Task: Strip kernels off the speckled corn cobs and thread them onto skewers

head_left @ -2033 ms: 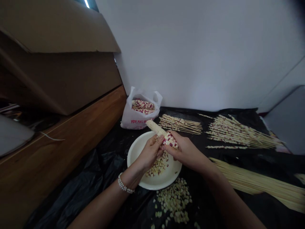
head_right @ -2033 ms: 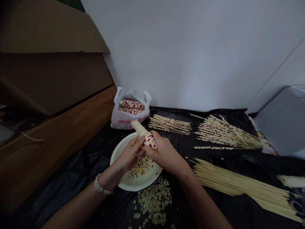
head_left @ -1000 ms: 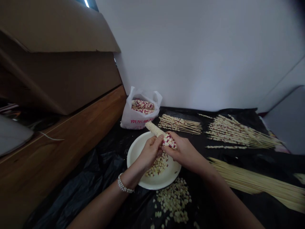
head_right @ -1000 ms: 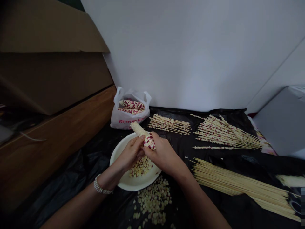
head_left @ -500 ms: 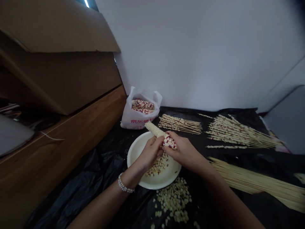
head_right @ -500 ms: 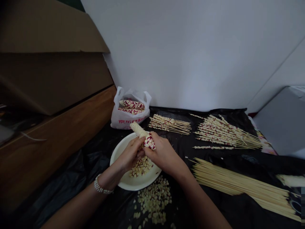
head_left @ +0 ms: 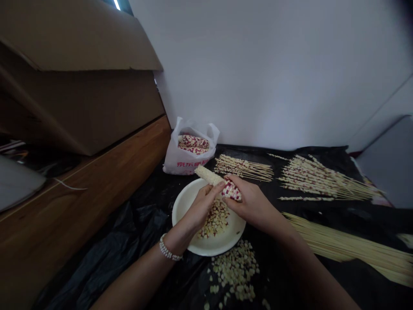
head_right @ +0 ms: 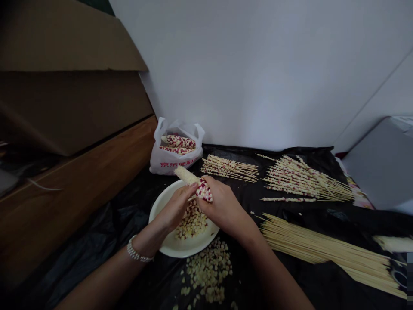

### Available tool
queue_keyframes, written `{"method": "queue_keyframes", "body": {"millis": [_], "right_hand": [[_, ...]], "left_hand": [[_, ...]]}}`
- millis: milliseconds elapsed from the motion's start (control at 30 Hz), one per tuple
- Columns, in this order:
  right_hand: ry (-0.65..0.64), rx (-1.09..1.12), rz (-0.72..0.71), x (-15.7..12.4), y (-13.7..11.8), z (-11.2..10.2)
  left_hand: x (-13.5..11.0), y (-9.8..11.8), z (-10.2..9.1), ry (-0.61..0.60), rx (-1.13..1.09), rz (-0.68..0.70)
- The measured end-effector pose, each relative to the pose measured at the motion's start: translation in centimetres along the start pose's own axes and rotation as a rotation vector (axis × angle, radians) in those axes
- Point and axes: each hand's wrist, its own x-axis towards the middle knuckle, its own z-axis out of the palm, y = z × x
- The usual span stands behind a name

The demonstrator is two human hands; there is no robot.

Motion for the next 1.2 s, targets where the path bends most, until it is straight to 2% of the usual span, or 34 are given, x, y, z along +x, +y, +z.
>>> {"method": "queue_keyframes", "body": {"millis": [233, 433, 600, 833, 1000, 1200], "right_hand": [[0.047, -0.071, -0.075, -0.5, 0.2, 0.8], [0.028, -0.100, -0.050, -0.6, -0.3, 1.8], [0.037, -0.078, -0.047, -0.5, -0.2, 1.6], [0.093, -0.040, -0.060, -0.5, -0.1, 1.0], [0.060, 0.015, 0.081, -0.2, -0.7, 0.5], [0.046, 0.012, 0.064, -0.1, -1.0, -0.4]], "left_hand": [[-0.1, -0.1, -0.1, 0.111, 0.260, 0.036], [0.1, -0.3, -0.6, 0.035, 0.321, 0.138], [0.3, -0.6, -0.7, 0.056, 0.337, 0.161], [-0.1, 0.0, 0.2, 0.007, 0.188, 0.058], [-0.4, 0.4, 0.5, 0.026, 0.052, 0.016], [-0.3, 0.4, 0.0, -0.158, -0.079, -0.048]]}}
